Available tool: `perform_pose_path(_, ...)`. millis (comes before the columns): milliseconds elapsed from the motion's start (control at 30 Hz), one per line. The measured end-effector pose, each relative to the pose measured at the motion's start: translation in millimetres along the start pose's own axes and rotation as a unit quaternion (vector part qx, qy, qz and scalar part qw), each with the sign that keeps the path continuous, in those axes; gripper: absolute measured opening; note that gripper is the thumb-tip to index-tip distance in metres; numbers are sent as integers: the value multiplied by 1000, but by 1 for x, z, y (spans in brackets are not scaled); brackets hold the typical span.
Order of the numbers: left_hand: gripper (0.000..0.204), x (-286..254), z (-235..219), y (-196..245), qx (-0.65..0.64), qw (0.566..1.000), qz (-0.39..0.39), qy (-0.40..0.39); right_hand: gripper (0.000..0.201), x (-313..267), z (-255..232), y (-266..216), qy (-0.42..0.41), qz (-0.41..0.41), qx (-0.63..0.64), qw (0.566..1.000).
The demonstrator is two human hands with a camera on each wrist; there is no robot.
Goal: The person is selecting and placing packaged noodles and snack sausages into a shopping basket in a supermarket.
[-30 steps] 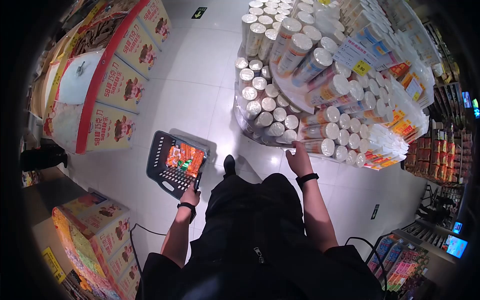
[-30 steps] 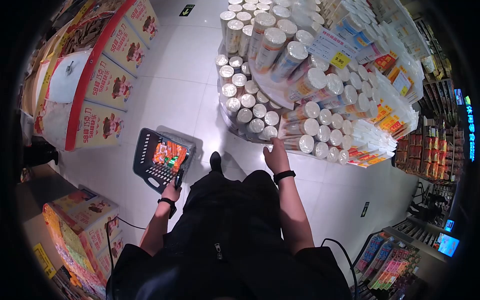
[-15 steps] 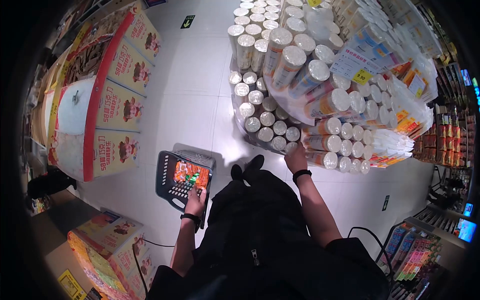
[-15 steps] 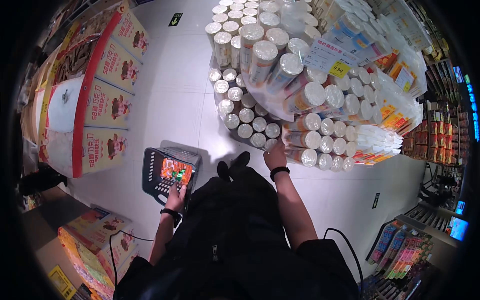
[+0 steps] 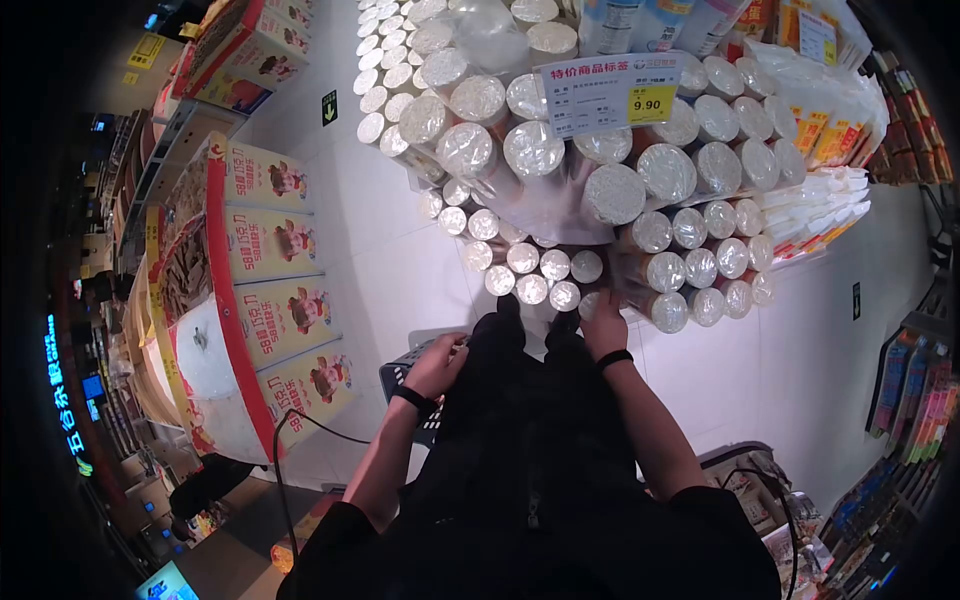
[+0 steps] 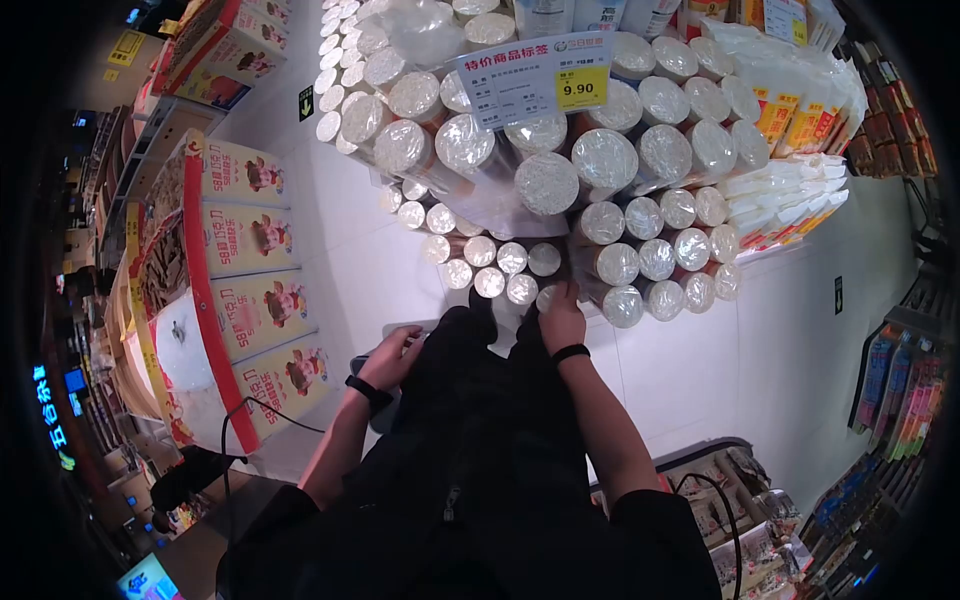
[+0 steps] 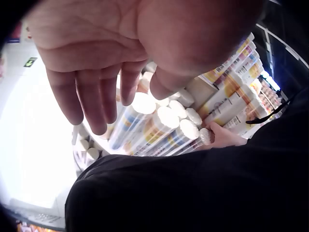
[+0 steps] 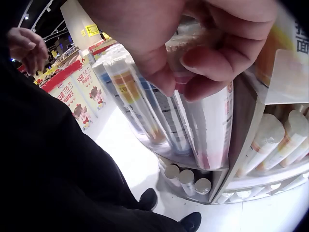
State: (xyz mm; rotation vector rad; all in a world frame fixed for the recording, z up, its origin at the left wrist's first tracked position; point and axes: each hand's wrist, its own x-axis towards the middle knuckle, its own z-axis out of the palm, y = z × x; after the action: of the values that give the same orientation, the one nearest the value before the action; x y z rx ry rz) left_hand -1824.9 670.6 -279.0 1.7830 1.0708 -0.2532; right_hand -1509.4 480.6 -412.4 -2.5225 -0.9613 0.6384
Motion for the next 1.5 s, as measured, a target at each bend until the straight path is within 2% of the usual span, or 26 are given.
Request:
perform_pose_path(67, 42, 20, -15, 21, 41, 997, 59, -10, 64, -13, -20, -23, -10, 24, 1, 1000)
perform_pose_path(167, 40, 58, -35, 26, 30, 994, 83, -61, 61, -40, -36, -43, 15, 51, 10, 999)
perform_pose_path(233, 39, 99, -59, 11, 91, 983, 132, -90, 63, -66, -67, -75, 53, 64, 27, 996)
perform_pose_path(300, 39, 125, -67, -14, 139, 970, 178, -84, 69, -82, -106, -110, 46, 120, 54, 990)
perform_pose_path(333, 39, 142, -71, -29, 117, 969, 200, -85, 68, -91, -119, -123, 85, 98, 93, 987)
perform_pose_path(400, 38, 158, -87, -29, 103, 978, 159, -88, 63, -98, -147, -161, 137, 91, 102, 981)
perform_pose_path(467, 39, 168, -100, -48, 120, 981, 133, -80, 63, -100, -166, -192, 162, 103, 173, 966)
perform_pose_path(533, 39, 188, -105, -80, 136, 982, 110, -76, 65, -97, -184, -223, 188, 104, 180, 960)
perform_pose_path(667, 40, 212, -106, -181, 110, 989, 30, -91, 70, -80, -191, -262, 253, 67, 158, 952)
perform_pose_path(700, 40, 212, -108, -209, 99, 991, -3, -89, 71, -72, -191, -270, 269, 50, 148, 950)
perform_pose_path(767, 42, 219, -96, -299, 47, 994, -70, -63, 71, -55, -188, -277, 290, 34, 110, 950)
perform_pose_path(833, 40, 205, -91, -371, 74, 984, -156, -32, 71, -35, -181, -281, 317, 8, 87, 944)
perform_pose_path(900, 40, 179, -95, -409, 112, 962, -242, -58, 73, -24, -175, -285, 332, 2, 81, 940)
perform_pose_path(967, 34, 156, -87, -444, 136, 962, -234, -41, 75, -8, -172, -290, 353, -11, 92, 931)
perform_pose_path(1000, 37, 147, -83, -459, 89, 966, -234, -61, 75, -2, -167, -281, 369, -30, 75, 926)
perform_pose_path(1067, 42, 124, -86, -455, 25, 963, -248, -104, 75, 1, -167, -286, 364, -13, 118, 924)
perform_pose_path(1200, 39, 112, -68, -455, 21, 968, -245, -56, 75, 6, -168, -306, 341, 22, 207, 917)
perform_pose_path(1267, 39, 120, -65, -446, 27, 974, -218, -54, 78, 11, -163, -296, 356, -8, 106, 928)
perform_pose_path(1300, 38, 123, -64, -426, 31, 977, -201, -59, 79, 11, -163, -292, 363, -19, 51, 930)
perform_pose_path(1333, 38, 119, -76, -385, 11, 976, -206, -63, 81, 10, -163, -297, 348, -3, 113, 931)
perform_pose_path(1367, 37, 129, -71, -378, 0, 980, -187, -63, 84, 12, -158, -287, 357, -31, 64, 931)
perform_pose_path(1433, 37, 153, -66, -375, -24, 986, -156, -47, 85, 10, -161, -295, 315, 13, 200, 928)
perform_pose_path(1467, 37, 168, -59, -386, 2, 992, -124, -37, 85, 10, -161, -293, 313, 7, 197, 929)
perform_pose_path(1500, 38, 172, -66, -367, -25, 992, -112, -43, 86, 10, -161, -289, 309, 0, 195, 931)
